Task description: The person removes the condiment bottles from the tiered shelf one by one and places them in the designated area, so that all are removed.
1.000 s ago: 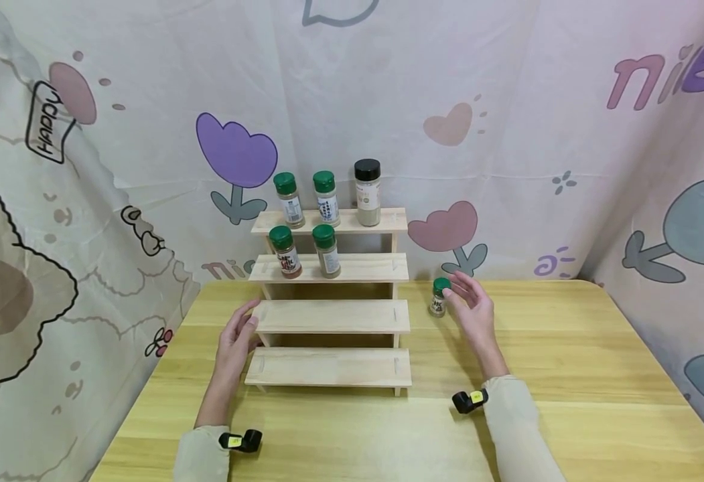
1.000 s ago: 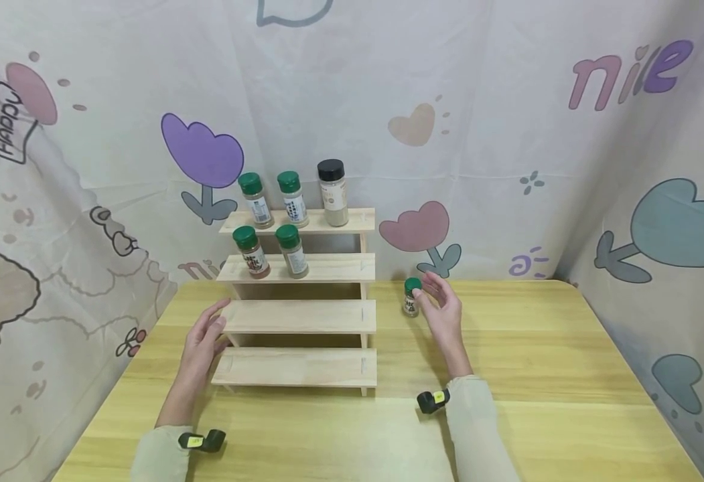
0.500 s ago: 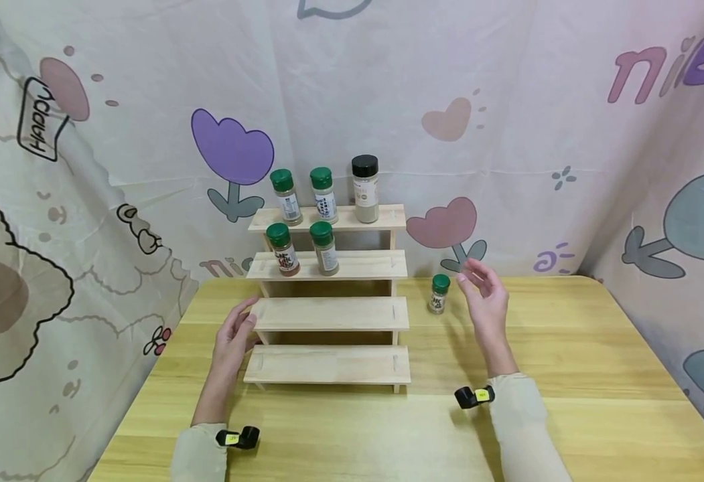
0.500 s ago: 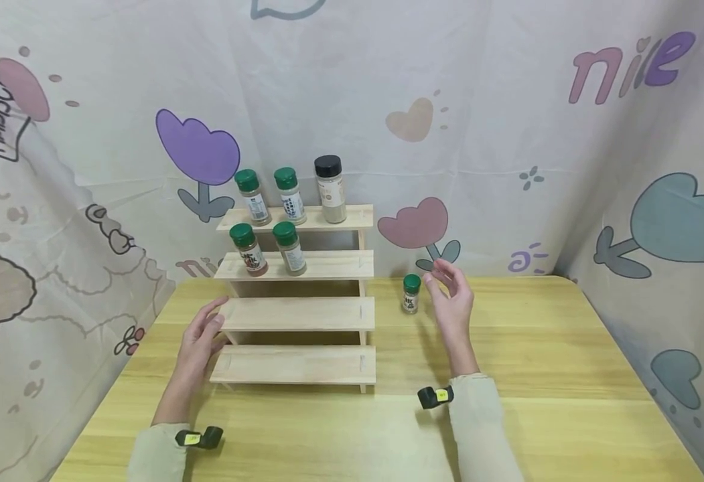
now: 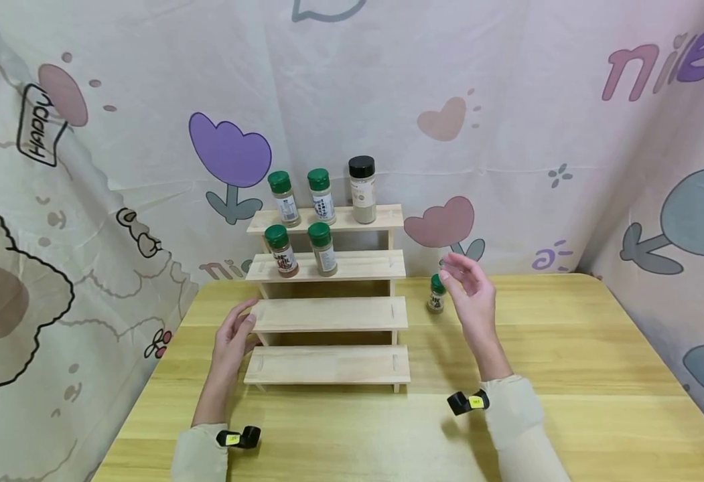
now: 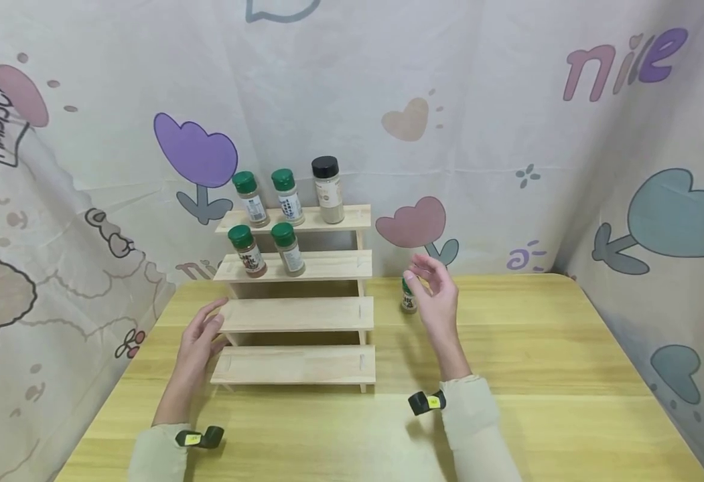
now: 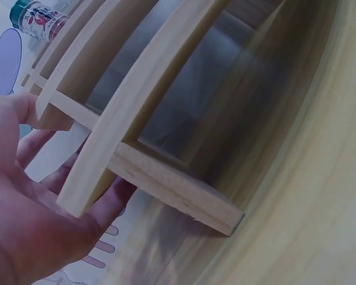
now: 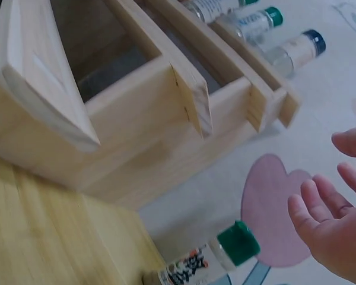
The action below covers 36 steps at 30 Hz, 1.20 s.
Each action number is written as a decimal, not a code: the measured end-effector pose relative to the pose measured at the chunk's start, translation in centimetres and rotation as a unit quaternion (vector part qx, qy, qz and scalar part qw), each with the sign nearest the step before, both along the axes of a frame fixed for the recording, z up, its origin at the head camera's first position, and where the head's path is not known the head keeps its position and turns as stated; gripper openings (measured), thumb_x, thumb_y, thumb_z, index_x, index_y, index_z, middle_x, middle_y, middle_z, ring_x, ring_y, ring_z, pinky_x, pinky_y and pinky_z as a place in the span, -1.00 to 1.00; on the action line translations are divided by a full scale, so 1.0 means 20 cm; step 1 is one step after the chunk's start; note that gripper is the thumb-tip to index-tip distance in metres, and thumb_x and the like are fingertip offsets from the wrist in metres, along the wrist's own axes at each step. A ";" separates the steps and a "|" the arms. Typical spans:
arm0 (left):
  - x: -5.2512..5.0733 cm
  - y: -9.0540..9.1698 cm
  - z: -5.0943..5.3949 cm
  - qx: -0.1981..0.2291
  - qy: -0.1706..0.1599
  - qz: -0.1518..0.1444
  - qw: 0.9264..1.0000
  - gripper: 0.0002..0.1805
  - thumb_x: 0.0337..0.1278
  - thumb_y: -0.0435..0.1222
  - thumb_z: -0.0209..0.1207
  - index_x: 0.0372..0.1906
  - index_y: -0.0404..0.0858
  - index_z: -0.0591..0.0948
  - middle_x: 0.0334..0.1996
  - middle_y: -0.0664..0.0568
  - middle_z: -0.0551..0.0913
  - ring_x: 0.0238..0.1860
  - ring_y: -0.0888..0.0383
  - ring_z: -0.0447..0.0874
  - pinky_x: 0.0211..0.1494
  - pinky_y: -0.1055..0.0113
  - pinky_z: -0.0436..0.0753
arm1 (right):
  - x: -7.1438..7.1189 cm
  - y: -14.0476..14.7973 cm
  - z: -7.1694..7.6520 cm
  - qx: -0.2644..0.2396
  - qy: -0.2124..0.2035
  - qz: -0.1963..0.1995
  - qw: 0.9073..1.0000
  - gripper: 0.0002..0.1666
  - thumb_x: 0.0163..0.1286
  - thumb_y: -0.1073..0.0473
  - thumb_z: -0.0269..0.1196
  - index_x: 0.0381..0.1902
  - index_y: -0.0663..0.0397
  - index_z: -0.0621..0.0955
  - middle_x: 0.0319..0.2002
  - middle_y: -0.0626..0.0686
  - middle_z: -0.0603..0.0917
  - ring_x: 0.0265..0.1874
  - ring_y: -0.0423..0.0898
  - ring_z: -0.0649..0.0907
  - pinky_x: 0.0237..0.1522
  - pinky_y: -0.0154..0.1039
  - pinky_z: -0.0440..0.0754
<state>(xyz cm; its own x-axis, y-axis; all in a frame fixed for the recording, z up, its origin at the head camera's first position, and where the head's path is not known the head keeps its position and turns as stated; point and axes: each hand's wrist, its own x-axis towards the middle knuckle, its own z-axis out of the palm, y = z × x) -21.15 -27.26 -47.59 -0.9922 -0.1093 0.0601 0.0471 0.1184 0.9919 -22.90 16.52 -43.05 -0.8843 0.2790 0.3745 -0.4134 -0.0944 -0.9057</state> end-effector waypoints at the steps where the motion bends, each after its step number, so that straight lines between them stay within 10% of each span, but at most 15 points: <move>1: 0.00 0.00 0.00 0.000 0.000 0.000 1.000 -0.48 0.61 -0.04 0.01 0.49 -0.10 0.41 0.03 0.16 0.62 0.06 0.22 0.61 0.00 0.30 0.70 | 0.00 -0.01 0.00 0.003 0.003 0.006 1.000 -0.54 0.44 0.36 0.31 0.26 0.33 0.54 0.20 0.33 0.59 0.18 0.16 0.61 0.20 -0.30 0.57; 20: 0.00 0.00 -0.02 0.009 0.013 -0.009 1.000 -0.48 0.63 -0.07 -0.02 0.51 -0.16 0.37 0.07 0.17 0.62 0.05 0.24 0.62 -0.02 0.33 0.70 | 0.06 -0.25 0.09 0.054 0.052 0.093 0.993 -0.55 0.42 0.41 0.31 0.24 0.35 0.54 0.15 0.28 0.63 0.18 0.19 0.60 0.24 -0.12 0.58; 36: 0.00 0.00 -0.02 0.008 0.009 -0.007 1.000 -0.47 0.62 -0.06 -0.01 0.51 -0.14 0.38 0.08 0.26 0.63 0.04 0.28 0.63 -0.04 0.35 0.71 | -0.03 -0.47 0.27 0.080 0.084 0.153 0.981 -0.56 0.45 0.33 0.32 0.25 0.31 0.56 0.14 0.23 0.66 0.14 0.07 0.64 0.21 -0.05 0.61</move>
<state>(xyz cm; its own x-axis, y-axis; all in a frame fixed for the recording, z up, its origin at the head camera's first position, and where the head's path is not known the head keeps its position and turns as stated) -21.21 -27.29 -47.90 -0.9925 -0.0961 0.0759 0.0662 0.1009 0.9927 -23.41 7.20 -37.69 -0.8395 -0.0637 0.5397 -0.5327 -0.0997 -0.8404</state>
